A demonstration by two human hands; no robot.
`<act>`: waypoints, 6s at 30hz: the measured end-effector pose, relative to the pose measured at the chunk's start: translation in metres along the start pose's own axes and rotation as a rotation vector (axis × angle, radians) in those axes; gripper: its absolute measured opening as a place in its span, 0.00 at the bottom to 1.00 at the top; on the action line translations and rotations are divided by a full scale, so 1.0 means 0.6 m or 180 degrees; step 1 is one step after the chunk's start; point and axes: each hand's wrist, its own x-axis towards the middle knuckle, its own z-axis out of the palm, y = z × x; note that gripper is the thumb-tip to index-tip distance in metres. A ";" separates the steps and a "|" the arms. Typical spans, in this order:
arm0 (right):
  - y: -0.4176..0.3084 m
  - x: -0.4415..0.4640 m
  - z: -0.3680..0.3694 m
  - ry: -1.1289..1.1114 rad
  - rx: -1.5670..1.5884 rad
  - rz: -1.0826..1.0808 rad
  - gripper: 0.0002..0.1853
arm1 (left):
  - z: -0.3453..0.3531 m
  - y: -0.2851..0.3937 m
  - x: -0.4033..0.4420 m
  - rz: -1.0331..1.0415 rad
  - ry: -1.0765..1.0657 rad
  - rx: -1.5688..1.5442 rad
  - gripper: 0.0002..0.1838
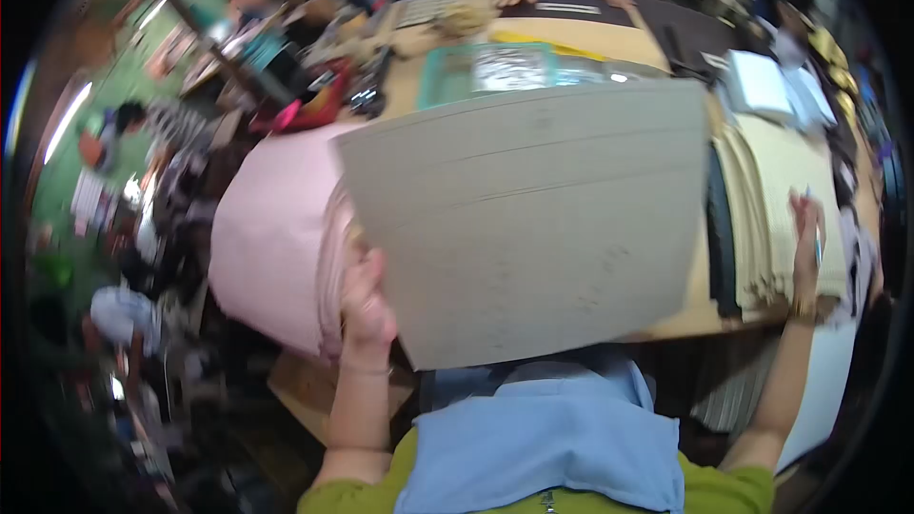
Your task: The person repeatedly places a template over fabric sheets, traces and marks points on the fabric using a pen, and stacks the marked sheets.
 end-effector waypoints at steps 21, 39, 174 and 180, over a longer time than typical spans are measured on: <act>-0.207 -0.181 0.229 0.0405 0.1780 0.0335 0.18 | -0.165 0.096 0.144 0.0072 0.1012 0.6604 0.41; -0.116 -0.137 0.060 0.1852 0.0854 -0.1039 0.19 | -0.016 -0.081 -0.021 0.0649 -0.2259 0.5602 0.40; -0.156 -0.114 0.402 -0.0594 0.2010 0.1571 0.36 | -0.069 -0.159 0.183 0.0024 -0.0495 0.6603 0.54; -0.223 -0.166 0.293 -0.1257 0.1284 0.0960 0.18 | -0.087 -0.162 0.210 -0.0171 -0.0331 0.6172 0.48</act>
